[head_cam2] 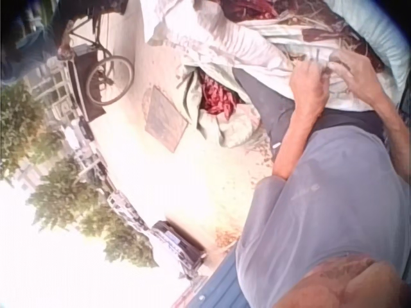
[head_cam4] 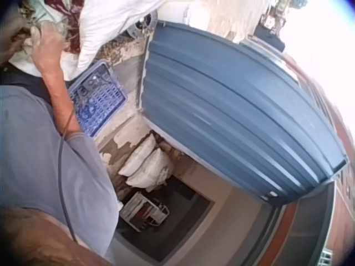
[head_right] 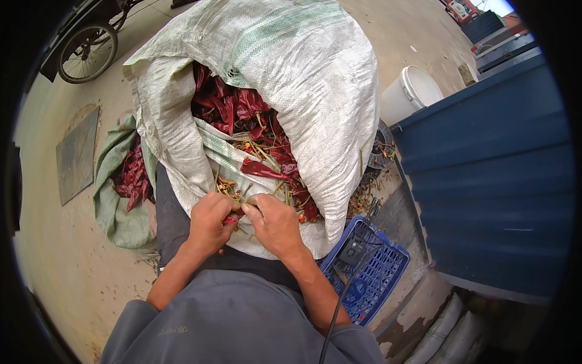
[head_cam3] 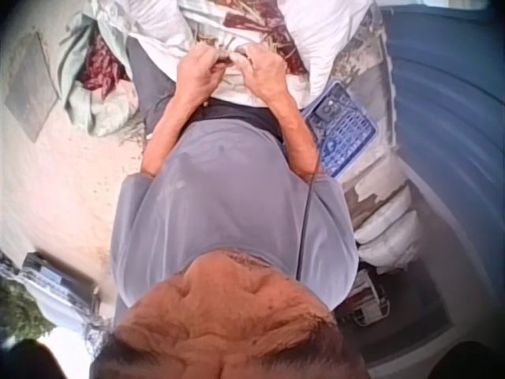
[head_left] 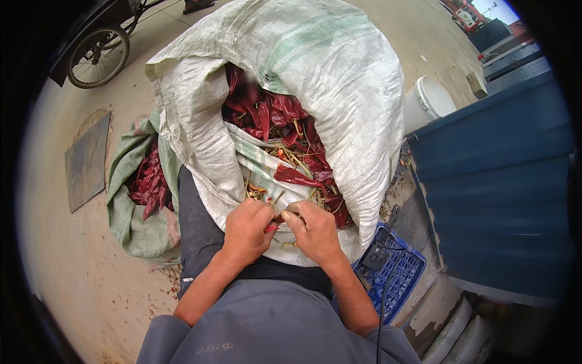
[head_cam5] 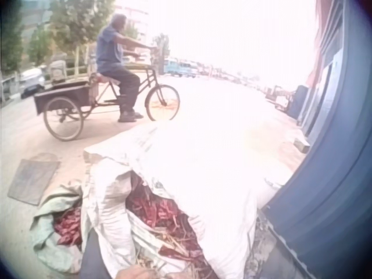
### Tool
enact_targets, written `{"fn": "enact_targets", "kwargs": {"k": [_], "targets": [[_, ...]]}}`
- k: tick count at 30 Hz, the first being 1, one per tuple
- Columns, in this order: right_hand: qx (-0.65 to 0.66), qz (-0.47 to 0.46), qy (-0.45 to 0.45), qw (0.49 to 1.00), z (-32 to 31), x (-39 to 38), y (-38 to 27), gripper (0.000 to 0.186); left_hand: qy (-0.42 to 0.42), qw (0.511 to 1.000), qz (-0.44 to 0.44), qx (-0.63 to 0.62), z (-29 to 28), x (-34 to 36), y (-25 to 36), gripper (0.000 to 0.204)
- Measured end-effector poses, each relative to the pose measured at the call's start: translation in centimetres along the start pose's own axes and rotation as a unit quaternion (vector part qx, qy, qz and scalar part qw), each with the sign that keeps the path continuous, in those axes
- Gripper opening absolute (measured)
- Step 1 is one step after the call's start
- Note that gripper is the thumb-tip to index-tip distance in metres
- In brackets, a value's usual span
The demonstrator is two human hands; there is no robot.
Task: The person removes stems from red chili peppers by hand. They pick peppers from a large sack, pull off the stems, and drop the peppers back into the sack while discarding the stems.
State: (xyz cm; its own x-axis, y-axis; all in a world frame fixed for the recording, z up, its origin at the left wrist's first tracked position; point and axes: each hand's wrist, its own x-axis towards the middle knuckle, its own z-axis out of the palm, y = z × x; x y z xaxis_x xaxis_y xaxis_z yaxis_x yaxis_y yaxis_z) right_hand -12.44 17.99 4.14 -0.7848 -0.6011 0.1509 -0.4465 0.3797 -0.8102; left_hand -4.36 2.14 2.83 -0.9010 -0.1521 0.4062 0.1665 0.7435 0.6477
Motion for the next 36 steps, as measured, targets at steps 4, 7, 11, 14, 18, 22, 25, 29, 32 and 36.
{"fn": "enact_targets", "kwargs": {"k": [4, 7, 11, 14, 18, 22, 25, 29, 32, 36], "targets": [[-0.011, 0.004, -0.06, 0.998, -0.9, 0.3, 0.0, 0.016, -0.015, 0.996, 0.057, 0.063, -0.1, 0.0, 0.1, 0.021], [-0.017, 0.042, -0.106, 0.993, -1.3, 0.5, 0.4, 0.021, -0.019, 0.991, 0.104, 0.085, 0.4, 0.1, -0.1, 0.017], [-0.053, 0.047, -0.098, 0.993, -0.9, 0.4, 1.1, 0.023, -0.033, 0.991, 0.104, 0.077, 1.0, -0.1, 0.1, 0.018], [0.006, 0.017, -0.013, 1.0, -0.5, 0.5, 0.6, 0.024, 0.019, 0.995, -0.088, -0.041, 1.4, 0.1, 1.2, 0.02], [0.24, 0.115, 0.013, 0.964, 0.5, 0.4, 2.0, 0.024, -0.03, 0.966, -0.144, -0.212, 0.9, 0.4, 1.0, 0.02], [0.529, 0.224, 0.018, 0.819, 1.1, 0.5, 1.8, 0.022, -0.056, 0.901, -0.272, -0.334, 0.5, 0.6, 1.2, 0.012], [0.608, 0.216, 0.04, 0.763, 1.1, 0.8, 1.5, 0.02, -0.057, 0.827, -0.34, -0.444, 1.0, -0.2, 0.2, 0.013], [0.537, 0.2, 0.077, 0.816, -0.5, 1.8, 2.4, 0.018, 0.005, 0.793, -0.374, -0.481, 0.5, -0.4, -0.4, 0.019], [0.202, 0.064, 0.027, 0.977, -1.4, 2.0, 2.3, 0.022, 0.014, 0.795, -0.393, -0.462, 0.0, 0.1, -0.4, 0.018], [-0.17, -0.116, 0.106, 0.973, -1.0, 3.3, 2.1, 0.034, -0.001, 0.791, -0.412, -0.452, -0.2, 1.0, -0.6, 0.018]]}}
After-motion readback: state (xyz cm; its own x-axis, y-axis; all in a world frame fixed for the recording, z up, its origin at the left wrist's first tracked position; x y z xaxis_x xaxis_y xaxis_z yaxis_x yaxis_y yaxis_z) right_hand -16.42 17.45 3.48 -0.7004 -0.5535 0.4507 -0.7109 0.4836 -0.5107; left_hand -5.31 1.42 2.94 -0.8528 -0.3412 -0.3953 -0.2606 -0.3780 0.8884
